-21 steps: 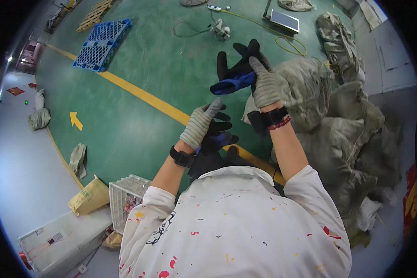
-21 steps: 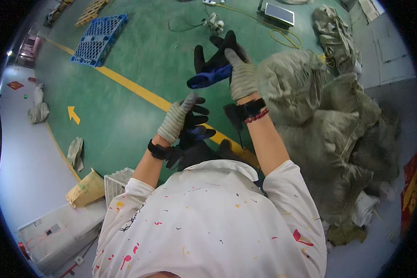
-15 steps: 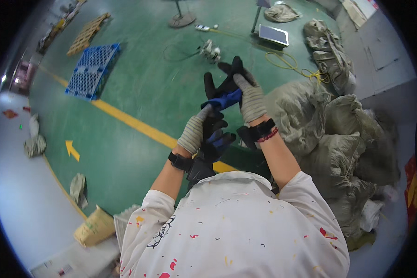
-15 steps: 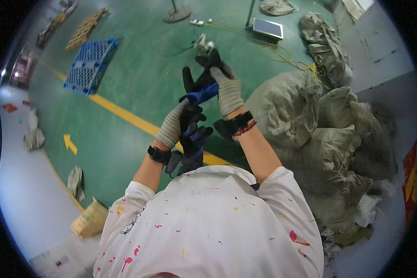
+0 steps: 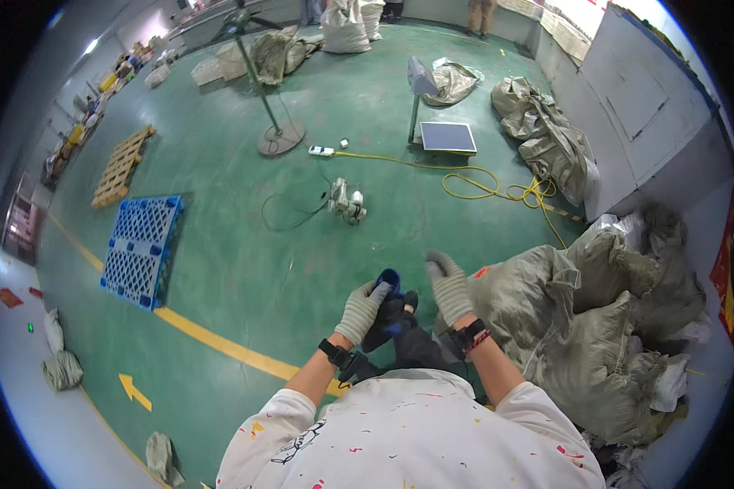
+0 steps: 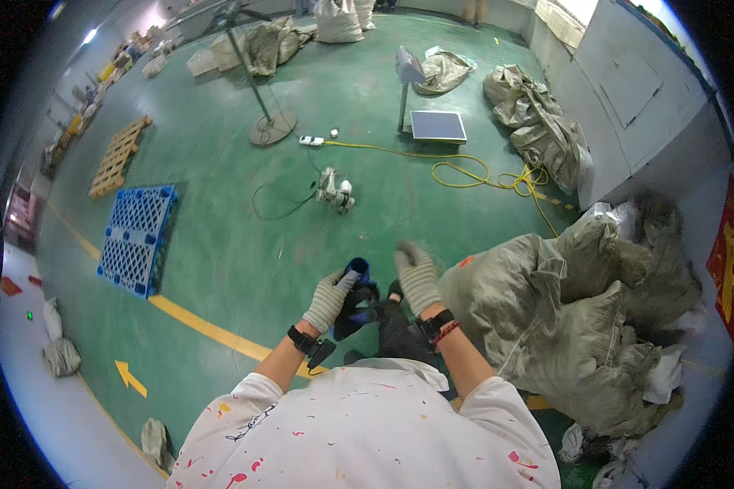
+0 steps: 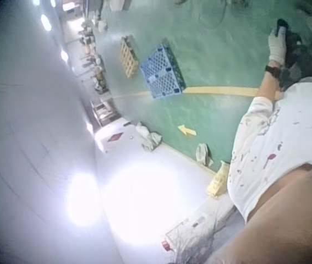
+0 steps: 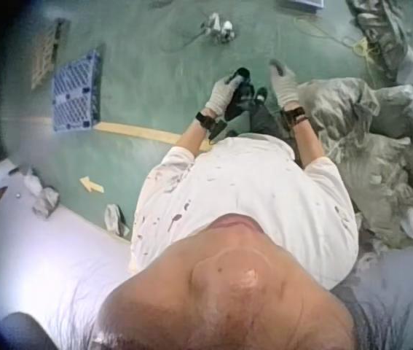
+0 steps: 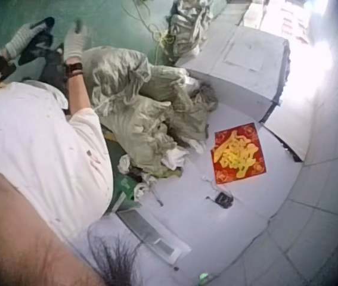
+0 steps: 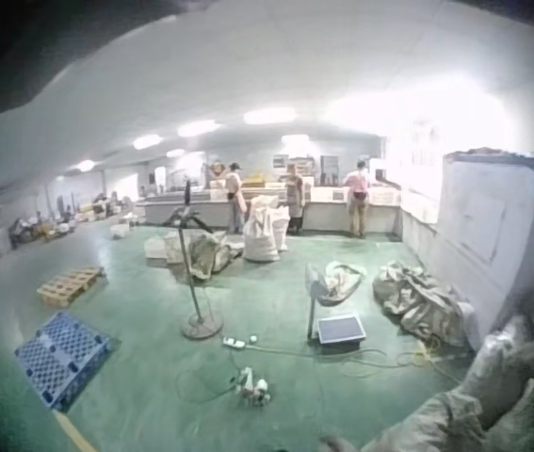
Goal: Collecting pink ornaments from a production rack and placing them into a white plastic basket.
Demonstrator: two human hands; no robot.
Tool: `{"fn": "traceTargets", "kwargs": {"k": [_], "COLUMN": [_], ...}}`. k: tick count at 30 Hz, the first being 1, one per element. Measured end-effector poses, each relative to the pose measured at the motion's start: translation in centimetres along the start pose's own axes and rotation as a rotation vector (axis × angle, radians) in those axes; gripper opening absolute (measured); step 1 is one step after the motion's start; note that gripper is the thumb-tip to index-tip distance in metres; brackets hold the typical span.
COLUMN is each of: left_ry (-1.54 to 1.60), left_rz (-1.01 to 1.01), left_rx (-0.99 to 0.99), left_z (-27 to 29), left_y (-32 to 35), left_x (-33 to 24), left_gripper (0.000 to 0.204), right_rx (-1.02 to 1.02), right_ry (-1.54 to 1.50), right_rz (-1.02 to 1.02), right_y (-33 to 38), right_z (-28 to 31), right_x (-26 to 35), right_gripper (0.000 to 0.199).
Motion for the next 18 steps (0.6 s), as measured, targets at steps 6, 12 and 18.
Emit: {"fn": "traceTargets", "kwargs": {"k": [6,12,18], "left_ry": [-0.636,0.382,0.204], "left_rz": [-0.292,0.205,-0.020], "left_rx": [0.169,0.266,0.151], "left_z": [-4.0,-9.4,-8.1], "left_y": [-24.2,-36.8,-51.4], "left_x": [-3.9,-12.2,-16.4], "left_gripper": [0.032,0.031,0.026], "right_rx": [0.534,0.432,0.347], "right_ry": [0.100,0.286,0.357], "right_rz": [0.317,0.568,0.584], "right_y": [-20.5,-37.4,-50.2], "right_z": [-3.5,-2.0,-2.1], "right_x": [6.3,7.2,6.3], "right_gripper": [0.024,0.025,0.020]}}
Point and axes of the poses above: each hand's wrist, its own y-axis away from the middle knuckle, its own z-axis out of the back of the hand, x = y × z, the point moved 4 cm from there along -y, towards the middle knuckle, and after that the axes turned 2 degrees about -x, right-handed, at the moved point
